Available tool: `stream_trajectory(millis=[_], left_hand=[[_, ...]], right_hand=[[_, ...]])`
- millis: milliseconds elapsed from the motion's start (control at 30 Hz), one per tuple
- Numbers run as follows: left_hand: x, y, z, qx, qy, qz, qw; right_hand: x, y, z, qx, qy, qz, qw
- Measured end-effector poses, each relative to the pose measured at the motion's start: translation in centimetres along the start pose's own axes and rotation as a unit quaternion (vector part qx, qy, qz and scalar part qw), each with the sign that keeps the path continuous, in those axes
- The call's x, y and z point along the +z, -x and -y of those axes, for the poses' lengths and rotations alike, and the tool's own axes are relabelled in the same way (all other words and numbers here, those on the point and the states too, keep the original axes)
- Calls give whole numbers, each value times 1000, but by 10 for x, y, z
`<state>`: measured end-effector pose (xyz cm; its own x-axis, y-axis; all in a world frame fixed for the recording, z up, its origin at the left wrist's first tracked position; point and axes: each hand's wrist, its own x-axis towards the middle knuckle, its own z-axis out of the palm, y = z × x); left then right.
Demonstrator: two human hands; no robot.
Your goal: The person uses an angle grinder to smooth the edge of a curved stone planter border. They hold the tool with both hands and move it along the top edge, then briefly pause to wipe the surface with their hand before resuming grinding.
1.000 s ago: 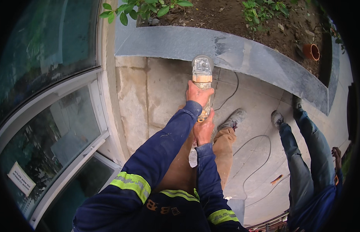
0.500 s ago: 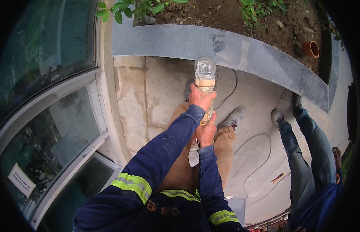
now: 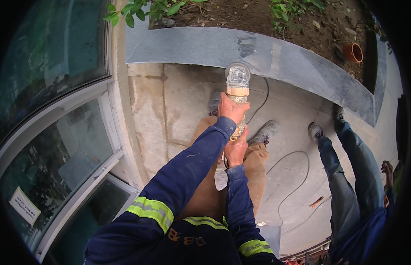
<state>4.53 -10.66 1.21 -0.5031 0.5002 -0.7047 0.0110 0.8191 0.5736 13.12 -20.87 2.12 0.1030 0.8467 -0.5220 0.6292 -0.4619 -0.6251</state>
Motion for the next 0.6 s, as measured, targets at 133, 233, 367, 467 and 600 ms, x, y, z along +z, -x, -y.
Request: stream_trajectory(millis=[133,233,367,467,600], left_hand=[[12,-4,-18,10,-27,19,999],[8,-11,-20,21,-14,-3,1000],[5,-8,-12,17,-1,-6,1000],[11,1,-16,8,-19,20,1000],[17,-2,-26,6,-21,18,1000]], right_hand=[[-6,-13,4,-2,-5,-23,1000],[-7,-20,13,16,-15,2,1000],[-7,-14,15,13,-12,8,1000],[-11,-8,7,13,-8,-17,1000],[-18,-19,9,8,20,-24,999]])
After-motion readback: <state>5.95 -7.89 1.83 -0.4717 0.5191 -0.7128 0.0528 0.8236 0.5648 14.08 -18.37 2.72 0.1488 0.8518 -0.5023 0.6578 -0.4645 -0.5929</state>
